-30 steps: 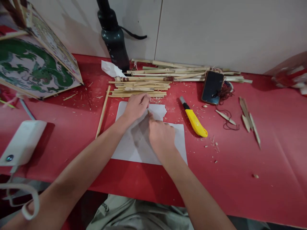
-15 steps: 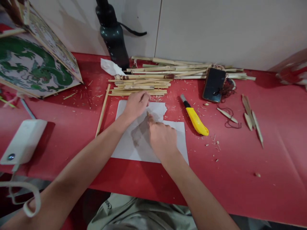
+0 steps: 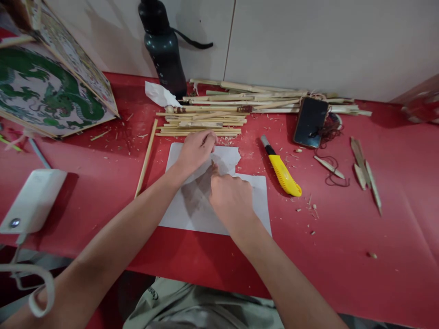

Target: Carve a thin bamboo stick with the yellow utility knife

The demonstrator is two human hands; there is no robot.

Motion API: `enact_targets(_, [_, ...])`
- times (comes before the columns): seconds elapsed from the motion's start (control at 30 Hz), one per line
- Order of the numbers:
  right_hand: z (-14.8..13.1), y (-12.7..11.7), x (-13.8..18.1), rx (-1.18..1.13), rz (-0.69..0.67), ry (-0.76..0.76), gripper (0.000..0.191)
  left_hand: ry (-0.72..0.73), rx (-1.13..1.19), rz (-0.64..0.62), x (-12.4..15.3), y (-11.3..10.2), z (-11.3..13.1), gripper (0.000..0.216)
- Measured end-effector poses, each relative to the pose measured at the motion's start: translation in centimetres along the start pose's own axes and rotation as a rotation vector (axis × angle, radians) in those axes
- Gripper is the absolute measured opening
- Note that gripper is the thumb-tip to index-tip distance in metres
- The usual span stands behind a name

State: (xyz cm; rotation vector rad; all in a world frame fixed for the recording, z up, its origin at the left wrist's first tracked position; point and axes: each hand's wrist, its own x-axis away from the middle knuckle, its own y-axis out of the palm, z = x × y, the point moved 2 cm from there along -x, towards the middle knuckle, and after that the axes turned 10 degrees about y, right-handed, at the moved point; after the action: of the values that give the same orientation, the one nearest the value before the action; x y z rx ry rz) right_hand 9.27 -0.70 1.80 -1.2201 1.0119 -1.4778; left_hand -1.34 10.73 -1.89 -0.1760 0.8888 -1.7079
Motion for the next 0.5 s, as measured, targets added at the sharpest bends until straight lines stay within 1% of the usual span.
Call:
enact_targets(0.17, [0.5,0.2,1.6,0.013,0.005,-0.005,0.053,-0.016,-0.049,-0.002,-0.1,0.2,0.0,0.034])
enact_targets(0.27, [0.7,0.6,2.2,-0.017,-0.009,-0.002,0.051,-0.004,-0.049,-0.01,-0.2,0.3,-0.1,0.033])
enact_targets(0.43, [0.6,1.1,0.9,-0.075,0.027,0.017,0.053,0.001,-0.026,-0.006,-0.1,0.3,-0.2,0.031])
enact_targets(0.5, [0.7,1.3,0.9,-0.077,0.031,0.006,0.054,-0.005,-0.032,-0.008,-0.1,0.3,-0.2,0.032])
